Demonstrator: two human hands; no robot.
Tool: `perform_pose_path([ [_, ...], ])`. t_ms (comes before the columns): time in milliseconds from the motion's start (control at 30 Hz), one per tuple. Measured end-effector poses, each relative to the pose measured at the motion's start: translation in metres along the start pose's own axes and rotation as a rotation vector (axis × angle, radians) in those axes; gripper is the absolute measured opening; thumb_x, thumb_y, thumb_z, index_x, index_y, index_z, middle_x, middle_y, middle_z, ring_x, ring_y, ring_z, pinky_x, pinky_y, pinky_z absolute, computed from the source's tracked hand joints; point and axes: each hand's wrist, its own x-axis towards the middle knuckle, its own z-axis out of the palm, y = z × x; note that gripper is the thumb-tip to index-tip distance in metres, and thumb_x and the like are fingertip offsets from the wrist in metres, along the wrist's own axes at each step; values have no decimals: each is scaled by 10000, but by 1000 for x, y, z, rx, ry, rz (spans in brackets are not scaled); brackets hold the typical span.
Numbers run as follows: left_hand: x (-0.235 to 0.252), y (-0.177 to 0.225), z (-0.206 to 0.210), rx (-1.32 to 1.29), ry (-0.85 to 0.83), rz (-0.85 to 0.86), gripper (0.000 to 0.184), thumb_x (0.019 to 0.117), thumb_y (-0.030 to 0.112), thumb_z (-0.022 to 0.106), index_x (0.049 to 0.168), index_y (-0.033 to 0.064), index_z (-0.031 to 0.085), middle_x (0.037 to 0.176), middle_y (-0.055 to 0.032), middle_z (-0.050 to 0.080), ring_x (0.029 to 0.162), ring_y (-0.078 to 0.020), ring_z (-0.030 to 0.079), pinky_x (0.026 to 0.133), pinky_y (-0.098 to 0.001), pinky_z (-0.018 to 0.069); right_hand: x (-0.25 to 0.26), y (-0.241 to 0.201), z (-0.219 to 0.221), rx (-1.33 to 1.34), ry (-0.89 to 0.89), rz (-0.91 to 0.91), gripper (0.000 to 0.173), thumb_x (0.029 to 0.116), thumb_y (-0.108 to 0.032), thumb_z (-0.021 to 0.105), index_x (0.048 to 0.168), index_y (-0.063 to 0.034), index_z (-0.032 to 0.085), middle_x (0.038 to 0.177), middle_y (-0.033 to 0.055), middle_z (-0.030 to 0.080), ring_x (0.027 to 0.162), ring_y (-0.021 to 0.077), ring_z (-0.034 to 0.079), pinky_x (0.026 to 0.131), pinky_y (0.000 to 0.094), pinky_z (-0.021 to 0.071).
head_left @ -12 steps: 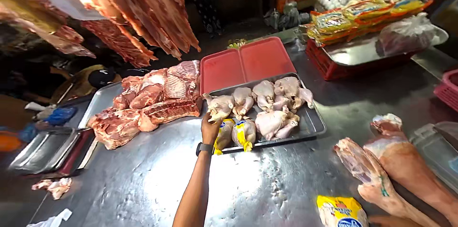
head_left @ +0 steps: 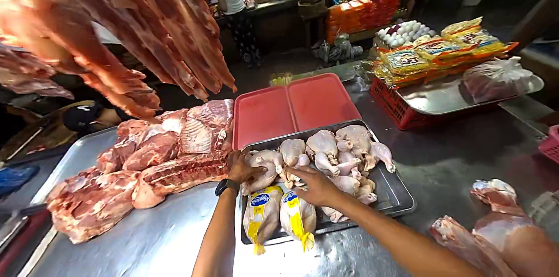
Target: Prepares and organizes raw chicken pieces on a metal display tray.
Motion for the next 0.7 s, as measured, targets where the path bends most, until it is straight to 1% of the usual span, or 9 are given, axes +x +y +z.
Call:
perform_pose_path([
  [67,4,0,0,-36,8,55,1112,541,511,983,1500,213,507,1522,-206,466,1432,-380,411,1165,-576,376,49,-5,16,-31,-42,16,808,902,-355,738,1611,-301,356,1574,138,444,1419,327,461,1121,561,435],
  [100,5,2,1,-46,1,99,1044,571,481,978,1473,199,535,1458,-193,530,1372,-356,482,1135,-562,414,67,-2,26,-38,-56,31,810,894,-381,747,1604,-314,363,1559,138,460,1395,330,486,1091,573,459],
  [133,5,6,2,-60,-17,148,952,612,448,966,1434,177,572,1363,-172,598,1280,-322,555,1088,-539,459,80,2,35,-38,-55,41,738,896,-392,742,1562,-296,439,1510,146,505,1346,337,528,1050,583,485],
  [233,0,12,4,-77,-103,237,692,716,388,910,1328,175,668,1098,-81,703,1011,-220,653,945,-475,532,90,16,42,-158,-87,44,345,981,-360,616,1253,-154,672,1253,165,671,1164,361,647,935,611,526],
  [333,-10,25,-3,-18,-240,244,622,804,405,855,1364,215,660,982,-42,713,860,-167,658,857,-444,547,72,13,-1,-346,-193,109,279,990,-206,597,1224,-82,686,1210,218,687,1148,442,646,911,687,508],
  [433,-20,42,-2,128,-393,279,556,905,465,732,1421,290,618,1022,-44,742,933,-204,699,918,-510,551,61,21,-24,-498,-222,210,248,955,-141,612,1185,-111,697,1172,211,697,1096,446,662,850,679,528],
  [567,-28,81,15,384,-568,346,412,973,406,613,1348,244,663,1122,-115,746,1075,-336,698,964,-648,502,48,37,-5,-468,-207,166,320,951,-159,615,1263,-109,668,1273,262,628,1098,479,643,837,692,523],
  [633,-35,104,21,520,-637,344,419,942,391,604,1337,259,654,1129,-142,736,1076,-383,686,920,-674,496,40,41,1,-391,-168,119,339,944,-236,637,1264,-125,666,1347,232,586,1201,436,603,901,653,525],
  [700,-36,112,20,536,-653,301,406,942,391,587,1307,234,666,1166,-160,723,1107,-395,675,924,-679,494,22,40,6,-311,-81,102,431,927,-276,662,1346,-178,651,1503,182,497,1380,388,477,1059,605,459],
])
